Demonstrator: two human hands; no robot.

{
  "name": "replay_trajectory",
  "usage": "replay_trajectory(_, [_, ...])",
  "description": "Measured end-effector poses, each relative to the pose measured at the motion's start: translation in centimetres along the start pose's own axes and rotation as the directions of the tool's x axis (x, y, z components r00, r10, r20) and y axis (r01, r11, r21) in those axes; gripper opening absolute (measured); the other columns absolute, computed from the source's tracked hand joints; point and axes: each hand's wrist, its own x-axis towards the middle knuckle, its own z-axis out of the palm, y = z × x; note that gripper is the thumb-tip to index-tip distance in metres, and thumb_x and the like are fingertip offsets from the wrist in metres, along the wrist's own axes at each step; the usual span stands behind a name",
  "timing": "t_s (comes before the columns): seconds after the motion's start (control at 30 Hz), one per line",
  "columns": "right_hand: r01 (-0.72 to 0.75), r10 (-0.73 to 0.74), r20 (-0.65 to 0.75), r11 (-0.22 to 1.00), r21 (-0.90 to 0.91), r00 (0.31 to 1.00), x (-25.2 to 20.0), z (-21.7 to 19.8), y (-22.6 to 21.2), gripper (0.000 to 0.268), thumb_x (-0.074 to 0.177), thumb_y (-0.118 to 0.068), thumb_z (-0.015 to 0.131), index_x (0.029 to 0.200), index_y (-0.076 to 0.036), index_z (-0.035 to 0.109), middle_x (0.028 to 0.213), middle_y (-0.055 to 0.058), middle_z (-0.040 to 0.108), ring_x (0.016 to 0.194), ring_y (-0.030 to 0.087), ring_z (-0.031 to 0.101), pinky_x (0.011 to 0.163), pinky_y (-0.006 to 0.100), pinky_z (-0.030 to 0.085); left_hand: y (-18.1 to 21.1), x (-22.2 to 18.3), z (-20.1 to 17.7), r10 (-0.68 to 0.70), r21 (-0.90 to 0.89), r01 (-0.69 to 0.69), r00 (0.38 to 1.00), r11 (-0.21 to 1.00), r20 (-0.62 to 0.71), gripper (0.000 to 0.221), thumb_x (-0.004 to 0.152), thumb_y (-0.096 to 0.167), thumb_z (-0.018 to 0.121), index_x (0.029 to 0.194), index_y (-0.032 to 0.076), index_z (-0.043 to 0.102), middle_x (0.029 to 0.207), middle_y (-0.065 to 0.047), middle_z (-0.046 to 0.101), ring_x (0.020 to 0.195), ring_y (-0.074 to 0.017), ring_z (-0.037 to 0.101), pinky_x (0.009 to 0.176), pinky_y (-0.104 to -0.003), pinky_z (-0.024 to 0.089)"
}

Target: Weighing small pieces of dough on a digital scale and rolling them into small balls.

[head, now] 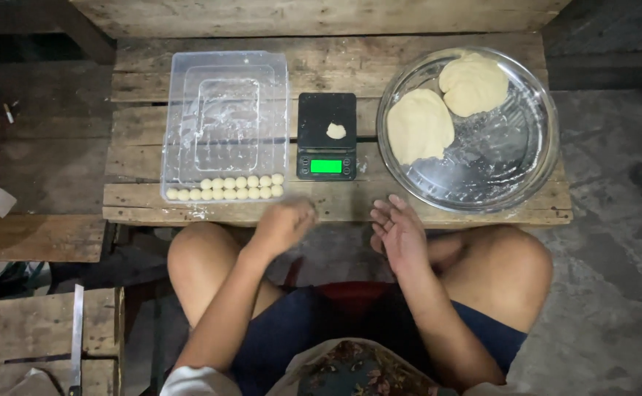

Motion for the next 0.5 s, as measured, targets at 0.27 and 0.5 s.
replay_trajectory(0.27, [0.489, -0.601, 0.439, -0.090, -0.868, 0.668, -3.0, 4.0, -6.1, 0.018, 0.096, -0.021, 0.077, 0.114, -0.016, 0.077, 0.106, 0.005, 0.077, 0.106, 0.025, 0.072, 0.093, 0.034, 0.056, -1.4, -0.5, 3.0, -0.044, 0.126, -0.010, 0.909, 0.992, 0.413, 0.026, 0.097, 0.016, 0.055, 0.092, 0.001, 0.076, 0.083, -0.022, 0.075, 0.081, -0.0389, 0.074, 0.072, -0.049, 0.059])
replay_trajectory(0.5, [0.180, -0.744, 0.471, -0.442, -0.879, 0.474, 4.1, 0.2, -11.8, 0.037, 0.089, -0.023, 0.089, 0.119, -0.007, 0.076, 0.099, 0.013, 0.073, 0.093, 0.033, 0.072, 0.083, 0.046, 0.056, -1.8, 0.3, 5.8, 0.091, 0.200, -0.176, 0.922, 0.964, 0.376, 0.025, 0.097, 0.012, 0.056, 0.089, -0.002, 0.074, 0.077, -0.021, 0.074, 0.075, -0.0377, 0.075, 0.065, -0.047, 0.060])
